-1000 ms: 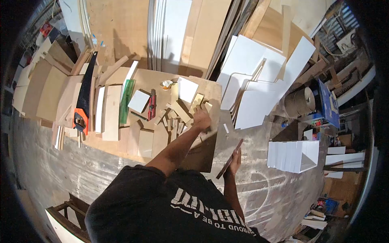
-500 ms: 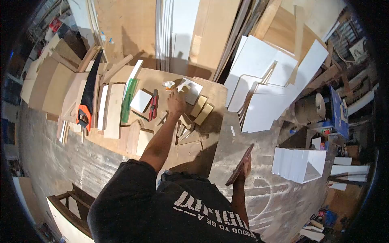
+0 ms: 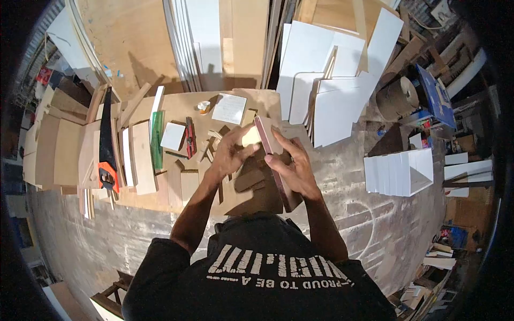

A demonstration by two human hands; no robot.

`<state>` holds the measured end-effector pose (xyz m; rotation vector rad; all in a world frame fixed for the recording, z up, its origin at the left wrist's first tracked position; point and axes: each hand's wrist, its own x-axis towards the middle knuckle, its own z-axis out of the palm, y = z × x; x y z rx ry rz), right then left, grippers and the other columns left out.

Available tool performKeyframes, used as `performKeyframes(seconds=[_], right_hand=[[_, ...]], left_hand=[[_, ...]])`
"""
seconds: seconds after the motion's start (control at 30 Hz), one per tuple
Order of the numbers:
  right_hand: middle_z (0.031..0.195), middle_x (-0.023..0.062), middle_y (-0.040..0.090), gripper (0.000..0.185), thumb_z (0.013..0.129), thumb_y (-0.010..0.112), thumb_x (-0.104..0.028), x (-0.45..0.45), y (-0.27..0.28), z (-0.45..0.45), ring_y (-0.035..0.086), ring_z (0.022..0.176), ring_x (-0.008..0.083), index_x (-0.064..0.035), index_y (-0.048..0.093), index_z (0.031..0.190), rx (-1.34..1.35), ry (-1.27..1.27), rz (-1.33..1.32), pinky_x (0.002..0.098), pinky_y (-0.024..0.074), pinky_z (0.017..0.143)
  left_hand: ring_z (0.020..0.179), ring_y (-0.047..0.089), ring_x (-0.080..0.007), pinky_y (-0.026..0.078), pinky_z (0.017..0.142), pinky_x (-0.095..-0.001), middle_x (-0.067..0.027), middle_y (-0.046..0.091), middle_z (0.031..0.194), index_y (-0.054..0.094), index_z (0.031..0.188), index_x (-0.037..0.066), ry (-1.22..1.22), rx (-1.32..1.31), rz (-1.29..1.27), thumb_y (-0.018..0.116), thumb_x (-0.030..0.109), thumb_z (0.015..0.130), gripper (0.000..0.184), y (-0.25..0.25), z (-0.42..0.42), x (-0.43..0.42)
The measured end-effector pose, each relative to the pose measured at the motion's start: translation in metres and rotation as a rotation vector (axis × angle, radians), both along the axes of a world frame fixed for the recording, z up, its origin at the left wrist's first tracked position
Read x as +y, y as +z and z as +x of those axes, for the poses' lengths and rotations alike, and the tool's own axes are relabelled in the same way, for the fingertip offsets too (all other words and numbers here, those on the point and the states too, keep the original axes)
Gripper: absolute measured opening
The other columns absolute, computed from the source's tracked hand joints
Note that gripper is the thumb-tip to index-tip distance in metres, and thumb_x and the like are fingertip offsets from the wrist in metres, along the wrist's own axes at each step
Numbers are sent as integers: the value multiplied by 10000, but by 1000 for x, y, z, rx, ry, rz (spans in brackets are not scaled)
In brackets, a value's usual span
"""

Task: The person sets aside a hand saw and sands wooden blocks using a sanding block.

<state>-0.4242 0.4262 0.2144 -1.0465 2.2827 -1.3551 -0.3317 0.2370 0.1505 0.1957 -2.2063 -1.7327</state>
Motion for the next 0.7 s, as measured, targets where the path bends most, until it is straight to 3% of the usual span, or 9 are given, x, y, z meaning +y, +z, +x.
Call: performKeyframes(seconds=[0.1, 0.23, 0.27, 0.33, 0.47, 0.53, 0.57, 0.63, 0.7], right_hand=[[1132, 217, 605, 648, 838, 731, -336, -22, 27, -5, 575, 975, 266, -72, 525, 1393, -3, -94, 135, 436, 468, 872], [1399, 271, 480, 671, 798, 767, -289, -17, 8, 11, 503, 1262, 378, -108, 517, 1395, -40, 29, -35, 470, 396, 1065], [1397, 294, 467, 686, 772, 794, -257, -4, 6, 28, 491, 1267, 398, -116, 529, 1389, 52, 80, -110, 458, 384, 1075], [1383, 271, 499, 676, 844, 706, -332, -5, 16, 39, 496, 1276, 359, -32, 485, 1409, 89, 37, -112, 487, 349, 1091], [1379, 256, 502, 699, 855, 656, -421, -39, 36, -25, 458, 1303, 338, -52, 478, 1421, -303, -225, 196, 477, 357, 1078], [1386, 249, 493, 714, 857, 635, -454, -36, 22, -45, 445, 1310, 328, -71, 466, 1435, -278, -336, -5, 477, 365, 1070], [1328, 242, 516, 694, 865, 641, -438, -30, 25, -44, 471, 1274, 326, -91, 464, 1440, -259, -363, -137, 460, 381, 1060], [1211, 229, 561, 659, 882, 651, -405, -12, 20, -18, 523, 1202, 321, -131, 460, 1450, -252, -401, -379, 425, 411, 1041], [1269, 229, 539, 642, 893, 658, -335, -15, 15, 16, 502, 1232, 301, -131, 441, 1462, -126, -344, -304, 414, 408, 1047]], left_hand=[[987, 605, -179, 506, 830, -307, -134, 624, 1203, 572, 1323, 66, -71, -229, -36, 789, 265, 820, 582, 8, 22, 22], [1058, 595, -176, 494, 872, -310, -107, 615, 1214, 568, 1318, 33, 37, 128, 88, 738, 156, 870, 495, -13, 25, 11], [1087, 592, -183, 482, 906, -311, -106, 614, 1199, 559, 1327, 25, -41, 189, 342, 734, 139, 870, 502, 7, 23, 3], [1158, 572, -212, 466, 965, -332, -115, 604, 1258, 557, 1331, 37, -132, 133, 254, 741, 139, 861, 515, 0, 32, 5], [1299, 477, -226, 351, 1105, -358, -134, 532, 1399, 510, 1385, 50, -191, -251, 74, 724, 251, 880, 584, 27, 45, 50], [1273, 497, -226, 378, 1080, -354, -142, 553, 1368, 464, 1412, 27, -103, 17, 192, 662, 273, 933, 574, 23, 36, 51], [1169, 551, -198, 428, 1013, -323, -122, 600, 1276, 450, 1409, 6, -29, 176, 205, 601, 312, 974, 553, -25, 23, 38], [1097, 567, -172, 452, 951, -299, -93, 612, 1210, 479, 1377, 6, -3, -52, 502, 574, 326, 990, 511, -6, 29, 27], [964, 568, -110, 471, 845, -263, -24, 614, 1074, 535, 1300, 16, -9, -148, 850, 558, 299, 1005, 410, 7, 34, 27]])
